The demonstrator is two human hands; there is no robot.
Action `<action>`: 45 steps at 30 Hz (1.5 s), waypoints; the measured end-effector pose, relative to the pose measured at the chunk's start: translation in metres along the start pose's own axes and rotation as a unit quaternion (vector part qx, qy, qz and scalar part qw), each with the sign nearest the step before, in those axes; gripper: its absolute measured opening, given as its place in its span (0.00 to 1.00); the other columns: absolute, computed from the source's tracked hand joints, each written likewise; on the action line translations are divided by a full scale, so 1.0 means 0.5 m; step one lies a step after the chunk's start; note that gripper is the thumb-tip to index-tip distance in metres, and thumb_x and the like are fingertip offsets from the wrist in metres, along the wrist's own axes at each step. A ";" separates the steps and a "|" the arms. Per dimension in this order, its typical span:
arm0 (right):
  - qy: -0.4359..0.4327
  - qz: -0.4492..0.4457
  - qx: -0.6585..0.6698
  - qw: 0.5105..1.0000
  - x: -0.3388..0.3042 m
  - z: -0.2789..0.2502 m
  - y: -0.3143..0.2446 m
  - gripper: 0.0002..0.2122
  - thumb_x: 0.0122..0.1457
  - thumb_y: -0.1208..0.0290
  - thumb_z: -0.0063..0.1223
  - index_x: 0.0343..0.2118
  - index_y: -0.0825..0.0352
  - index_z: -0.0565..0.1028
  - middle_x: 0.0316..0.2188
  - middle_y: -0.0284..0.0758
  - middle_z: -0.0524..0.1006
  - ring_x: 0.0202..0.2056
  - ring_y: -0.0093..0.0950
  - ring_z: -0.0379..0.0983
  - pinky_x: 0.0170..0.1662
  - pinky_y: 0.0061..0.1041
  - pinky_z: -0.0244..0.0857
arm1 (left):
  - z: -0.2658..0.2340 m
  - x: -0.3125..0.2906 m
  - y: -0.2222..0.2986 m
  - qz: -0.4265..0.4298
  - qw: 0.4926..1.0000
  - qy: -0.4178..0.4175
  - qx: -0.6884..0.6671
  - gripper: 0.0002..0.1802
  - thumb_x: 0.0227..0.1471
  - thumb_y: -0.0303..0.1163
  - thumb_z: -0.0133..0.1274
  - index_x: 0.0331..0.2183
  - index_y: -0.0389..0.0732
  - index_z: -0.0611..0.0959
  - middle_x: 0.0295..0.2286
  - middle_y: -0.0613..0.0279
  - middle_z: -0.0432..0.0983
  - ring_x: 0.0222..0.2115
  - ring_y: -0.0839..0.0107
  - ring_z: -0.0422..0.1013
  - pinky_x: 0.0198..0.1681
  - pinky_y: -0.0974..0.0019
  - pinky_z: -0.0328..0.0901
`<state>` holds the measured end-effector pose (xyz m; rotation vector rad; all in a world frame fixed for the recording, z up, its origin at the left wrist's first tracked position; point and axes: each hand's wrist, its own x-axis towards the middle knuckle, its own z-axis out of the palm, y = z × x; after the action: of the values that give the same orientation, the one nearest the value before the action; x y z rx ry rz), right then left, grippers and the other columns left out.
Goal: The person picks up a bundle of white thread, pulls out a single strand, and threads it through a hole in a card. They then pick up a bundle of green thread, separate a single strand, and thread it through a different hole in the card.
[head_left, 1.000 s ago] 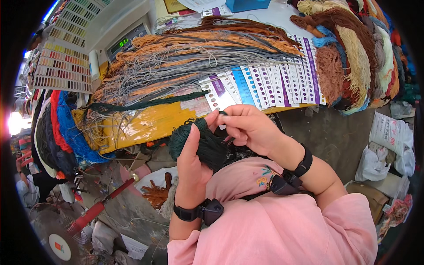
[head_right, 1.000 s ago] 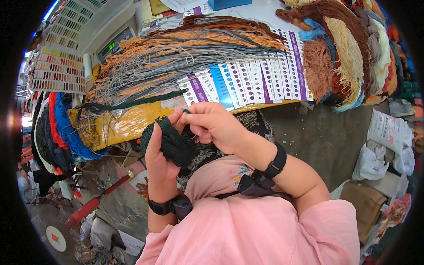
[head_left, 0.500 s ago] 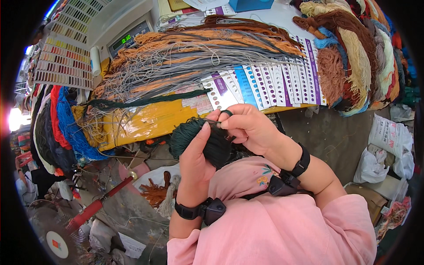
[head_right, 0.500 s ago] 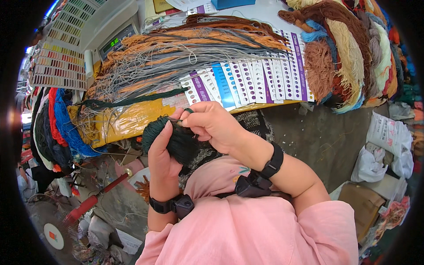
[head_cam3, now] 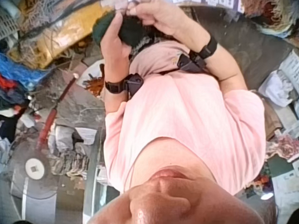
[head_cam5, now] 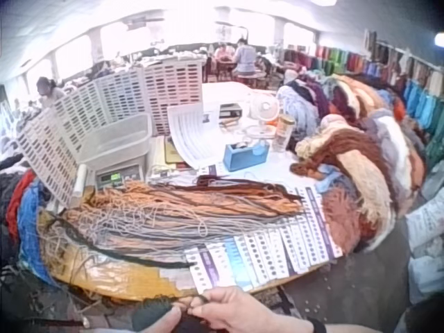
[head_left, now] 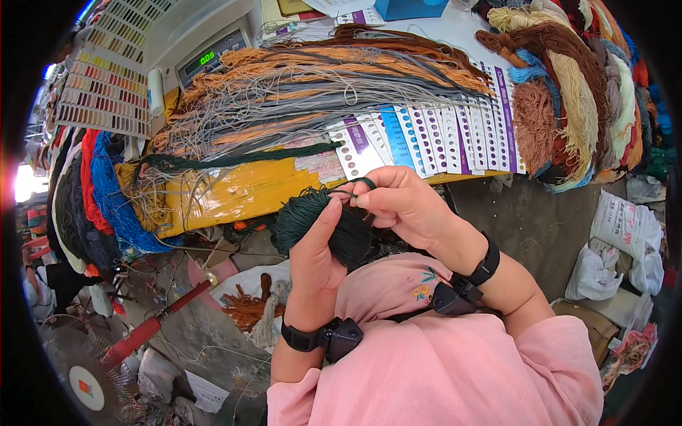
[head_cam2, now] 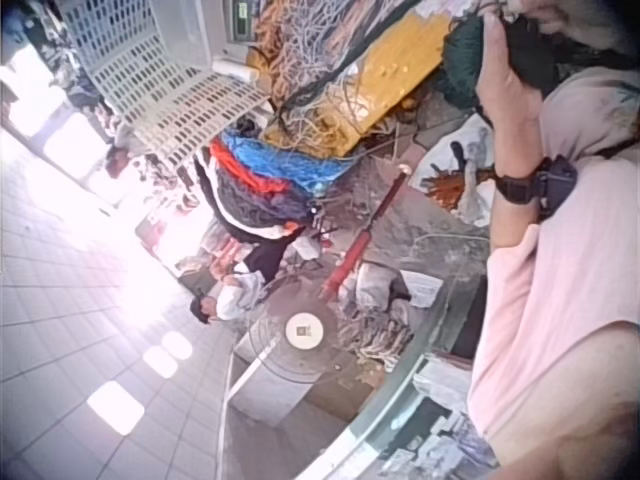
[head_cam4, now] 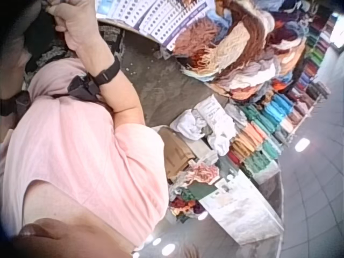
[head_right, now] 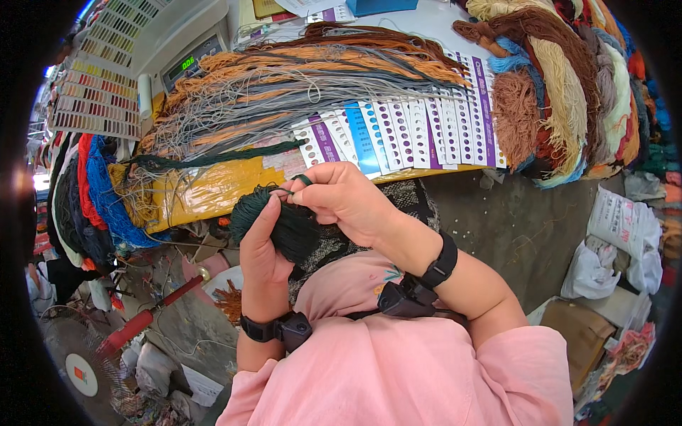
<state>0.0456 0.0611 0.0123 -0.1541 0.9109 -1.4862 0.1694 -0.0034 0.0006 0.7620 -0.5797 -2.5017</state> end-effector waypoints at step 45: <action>0.010 0.053 -0.093 0.994 -0.008 -0.004 -0.021 0.07 0.44 0.76 0.48 0.29 0.68 0.72 0.21 0.25 0.70 0.15 0.08 0.54 0.14 0.08 0.42 | 0.016 -0.001 0.014 -0.019 0.998 -0.021 -0.047 0.20 0.51 0.37 0.34 0.36 0.30 0.69 0.36 0.53 0.66 0.37 0.65 0.64 0.42 0.63 0.59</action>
<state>0.0367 0.0640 0.0188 -0.2241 1.0591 -1.3062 0.1670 -0.0068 0.0104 0.6920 -0.4624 -2.5648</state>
